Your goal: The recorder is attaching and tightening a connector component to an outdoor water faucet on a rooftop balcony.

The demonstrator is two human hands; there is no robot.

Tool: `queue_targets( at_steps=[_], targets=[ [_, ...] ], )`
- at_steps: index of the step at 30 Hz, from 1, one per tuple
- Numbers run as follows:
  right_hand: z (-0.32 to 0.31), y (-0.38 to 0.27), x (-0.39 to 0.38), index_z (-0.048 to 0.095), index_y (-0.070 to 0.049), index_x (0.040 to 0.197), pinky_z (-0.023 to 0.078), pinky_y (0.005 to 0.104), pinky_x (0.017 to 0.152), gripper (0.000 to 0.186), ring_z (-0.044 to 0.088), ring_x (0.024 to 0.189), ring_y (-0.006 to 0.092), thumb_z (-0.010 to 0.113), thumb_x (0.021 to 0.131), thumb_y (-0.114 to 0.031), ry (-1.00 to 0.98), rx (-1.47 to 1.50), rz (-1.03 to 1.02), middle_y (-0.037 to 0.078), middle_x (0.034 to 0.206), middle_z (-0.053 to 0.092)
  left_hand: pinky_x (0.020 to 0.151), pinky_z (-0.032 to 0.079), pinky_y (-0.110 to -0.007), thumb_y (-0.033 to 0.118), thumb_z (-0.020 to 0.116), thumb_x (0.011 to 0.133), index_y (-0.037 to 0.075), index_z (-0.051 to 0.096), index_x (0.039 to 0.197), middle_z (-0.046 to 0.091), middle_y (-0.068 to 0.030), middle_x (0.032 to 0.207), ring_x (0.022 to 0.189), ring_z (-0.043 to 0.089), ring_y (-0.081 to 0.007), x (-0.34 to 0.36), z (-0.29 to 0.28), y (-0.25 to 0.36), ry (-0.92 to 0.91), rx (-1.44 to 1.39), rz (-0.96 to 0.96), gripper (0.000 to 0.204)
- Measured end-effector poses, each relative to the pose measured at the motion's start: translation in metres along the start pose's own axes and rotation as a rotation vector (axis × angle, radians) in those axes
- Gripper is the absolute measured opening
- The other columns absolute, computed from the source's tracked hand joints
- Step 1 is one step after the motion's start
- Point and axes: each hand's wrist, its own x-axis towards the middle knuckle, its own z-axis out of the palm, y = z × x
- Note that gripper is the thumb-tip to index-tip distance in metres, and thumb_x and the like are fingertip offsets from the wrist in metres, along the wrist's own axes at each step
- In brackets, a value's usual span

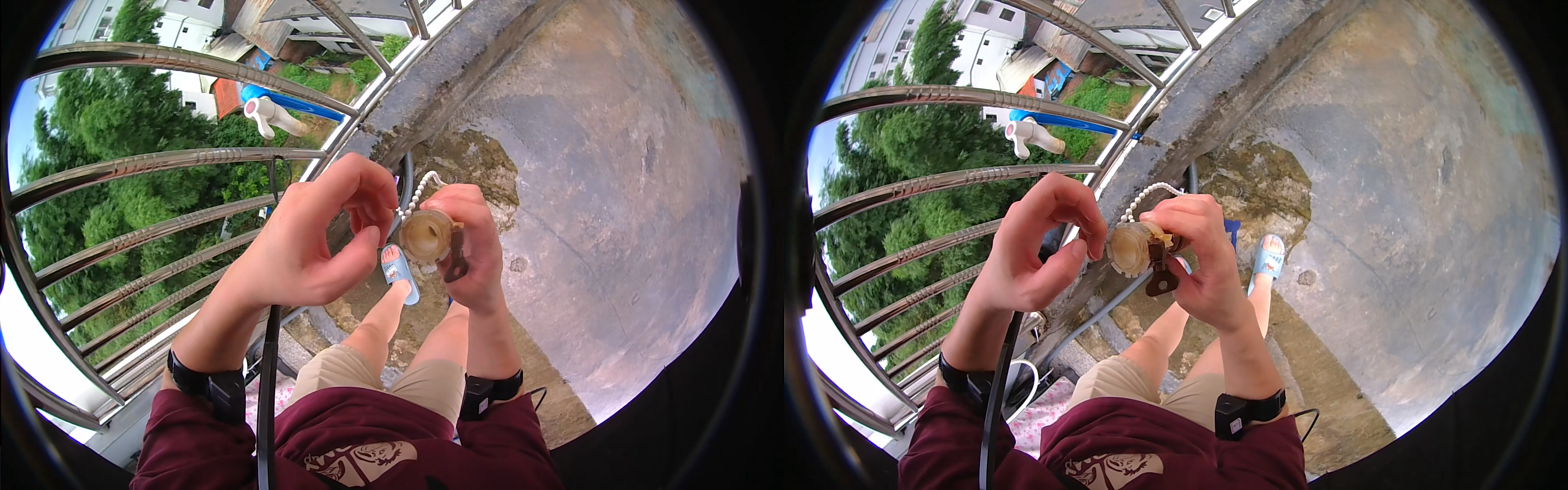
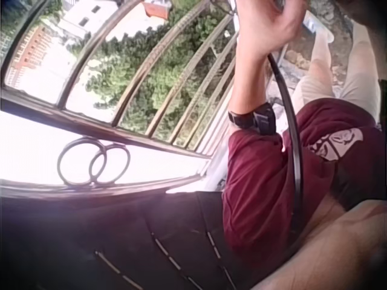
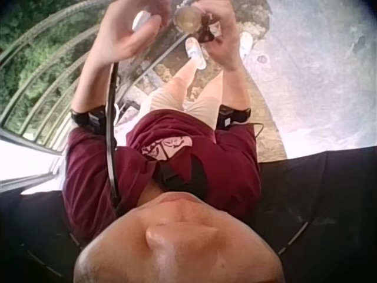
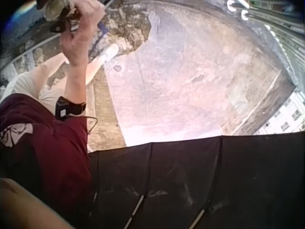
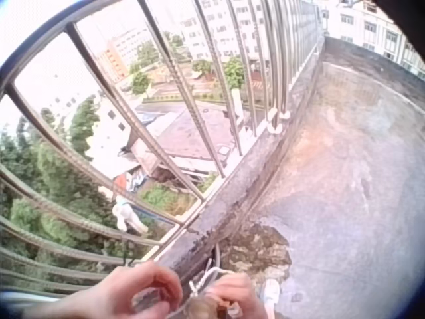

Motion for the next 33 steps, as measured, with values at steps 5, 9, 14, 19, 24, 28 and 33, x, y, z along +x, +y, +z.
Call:
queue_targets(
  at_steps=[5,9,14,19,24,28,33],
  targets=[
    [0.001,-0.002,0.0,0.053,-0.009,0.103,0.037,0.0366,0.083,0.052,0.05,0.093,0.0277,0.056,0.055,0.011,0.003,-0.063,0.003,0.008,0.099,0.055,0.069,0.045,-0.024,0.001,0.048,0.071,-0.004,0.049,0.098,0.056,-0.0061,0.079,0.069,0.055,-0.0113,0.001,0.001,-0.001,-0.013,-0.007,-0.045,0.027],
    [0.004,-0.002,0.003,0.053,-0.009,0.103,0.037,0.0369,0.082,0.053,0.049,0.093,0.0271,0.057,0.054,0.011,0.0,-0.085,-0.028,0.008,0.099,0.055,0.061,0.043,-0.022,0.001,0.052,0.069,-0.001,0.055,0.095,0.056,-0.0041,0.075,0.064,0.052,-0.0085,0.004,-0.001,0.004,-0.036,0.074,-0.033,0.026],
    [0.007,0.004,0.003,0.052,-0.01,0.102,0.038,0.0385,0.083,0.051,0.05,0.092,0.0269,0.062,0.056,0.01,-0.013,-0.086,-0.083,0.008,0.098,0.055,0.053,0.04,-0.02,0.0,0.058,0.067,0.002,0.06,0.087,0.055,-0.0003,0.069,0.057,0.049,-0.0057,0.008,0.003,0.003,-0.054,0.143,-0.064,0.021],
    [0.01,0.004,0.004,0.052,-0.01,0.102,0.039,0.0387,0.084,0.049,0.051,0.091,0.027,0.061,0.058,0.01,-0.016,-0.053,-0.073,0.008,0.098,0.056,0.046,0.042,-0.021,-0.002,0.06,0.067,0.002,0.062,0.082,0.056,-0.0019,0.063,0.05,0.053,-0.0097,0.009,-0.001,-0.001,-0.048,0.347,0.123,0.015],
    [0.014,0.008,-0.001,0.052,-0.009,0.106,0.041,0.0383,0.085,0.049,0.053,0.094,0.028,0.057,0.061,0.011,-0.022,0.099,0.002,0.009,0.102,0.056,0.047,0.044,-0.022,-0.002,0.059,0.068,0.002,0.062,0.082,0.057,-0.0037,0.063,0.052,0.056,-0.0109,0.012,-0.005,0.002,-0.06,0.329,0.143,0.014],
    [0.013,-0.004,-0.001,0.05,-0.006,0.11,0.04,0.0358,0.088,0.039,0.053,0.1,0.0248,0.057,0.074,0.004,-0.098,0.153,0.181,0.009,0.109,0.055,0.051,0.045,-0.021,0.001,0.06,0.074,-0.001,0.062,0.086,0.06,-0.0047,0.067,0.055,0.056,-0.0082,0.012,-0.008,0.001,-0.064,0.196,-0.099,0.012],
    [0.012,-0.004,-0.003,0.048,-0.004,0.115,0.039,0.0324,0.089,0.03,0.052,0.103,0.0214,0.055,0.086,-0.01,-0.101,0.336,0.282,0.01,0.113,0.052,0.057,0.046,-0.022,0.006,0.06,0.081,-0.003,0.061,0.09,0.062,-0.0066,0.074,0.062,0.058,-0.0091,0.011,-0.006,-0.011,-0.049,0.001,-0.067,0.013]
  ],
)
